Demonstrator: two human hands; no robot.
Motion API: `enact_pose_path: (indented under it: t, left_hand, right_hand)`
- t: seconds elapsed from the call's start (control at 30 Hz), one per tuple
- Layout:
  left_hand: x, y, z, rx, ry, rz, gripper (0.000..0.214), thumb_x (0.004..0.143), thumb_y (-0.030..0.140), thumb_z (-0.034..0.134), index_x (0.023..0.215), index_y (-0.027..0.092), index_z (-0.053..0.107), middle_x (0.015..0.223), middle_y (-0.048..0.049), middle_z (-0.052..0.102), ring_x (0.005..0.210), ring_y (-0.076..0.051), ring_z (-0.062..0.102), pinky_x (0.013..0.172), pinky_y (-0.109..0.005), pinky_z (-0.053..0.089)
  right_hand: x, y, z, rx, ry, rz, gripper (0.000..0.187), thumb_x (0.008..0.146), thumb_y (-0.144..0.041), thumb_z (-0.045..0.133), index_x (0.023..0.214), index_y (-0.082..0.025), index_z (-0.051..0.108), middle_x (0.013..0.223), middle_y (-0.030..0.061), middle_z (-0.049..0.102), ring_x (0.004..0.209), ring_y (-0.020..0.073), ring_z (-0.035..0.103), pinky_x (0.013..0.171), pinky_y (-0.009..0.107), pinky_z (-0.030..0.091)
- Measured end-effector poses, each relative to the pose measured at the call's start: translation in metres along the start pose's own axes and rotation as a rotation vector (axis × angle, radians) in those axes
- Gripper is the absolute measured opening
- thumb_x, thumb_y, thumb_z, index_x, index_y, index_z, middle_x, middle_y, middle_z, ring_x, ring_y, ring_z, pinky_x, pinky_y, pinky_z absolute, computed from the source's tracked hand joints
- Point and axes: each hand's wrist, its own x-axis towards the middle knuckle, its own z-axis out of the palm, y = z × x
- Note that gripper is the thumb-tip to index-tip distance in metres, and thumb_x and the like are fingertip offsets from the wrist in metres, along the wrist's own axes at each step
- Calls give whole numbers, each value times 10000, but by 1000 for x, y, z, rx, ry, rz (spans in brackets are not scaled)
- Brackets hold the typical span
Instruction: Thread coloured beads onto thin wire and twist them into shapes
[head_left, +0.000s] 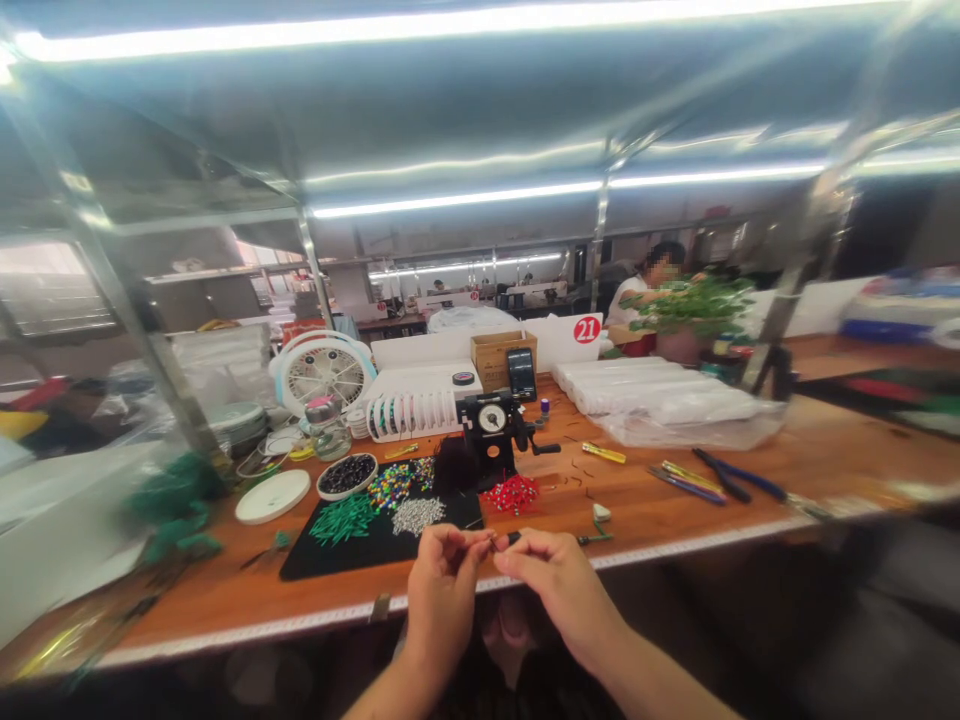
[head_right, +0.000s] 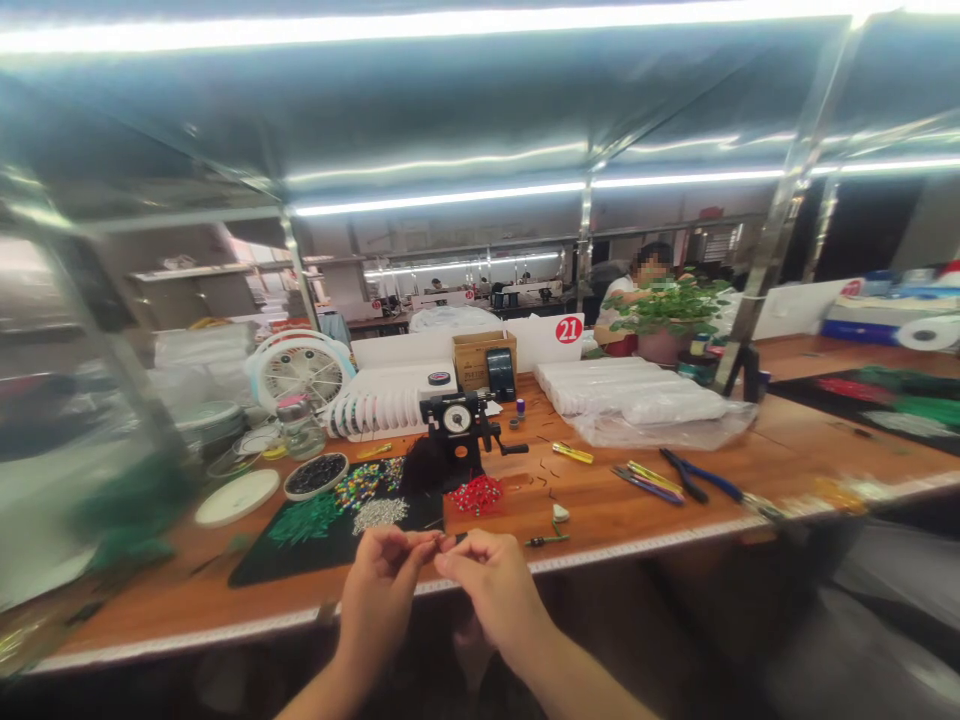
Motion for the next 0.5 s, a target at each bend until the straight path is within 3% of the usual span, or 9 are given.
enact_pose_path:
  t: [0.23,0.4,0.5]
  left_hand:
    - [-2,-6,1,155,-70,81,141,743,253,618,805,220,495,809,-49,692,821,-215,672,760,-330,523]
    - [6,1,4,275,-129,153,116,744,231,597,830,219,521,767,-23,659,768,-194,649,739,-306,501]
    - [10,2,6,265,-184,124,128,747,239,604,838,220,515,755,-14,650,755,-187,639,734,-299,489]
  right_hand:
    - [11,9,-3,-177,62,-145,271,719,-405,638,621,-152,626,521,-26,533,507,117,471,509,235,351]
    - [22,10,-12,-227,128,-263,295,700,-439,669,757,-150,658,726,39,645,701,178,566,632,261,422]
    - [27,6,-18,-234,71,-344,254,727,-406,649,786,-163,696,812,45,626,787,186,570,715,275,426]
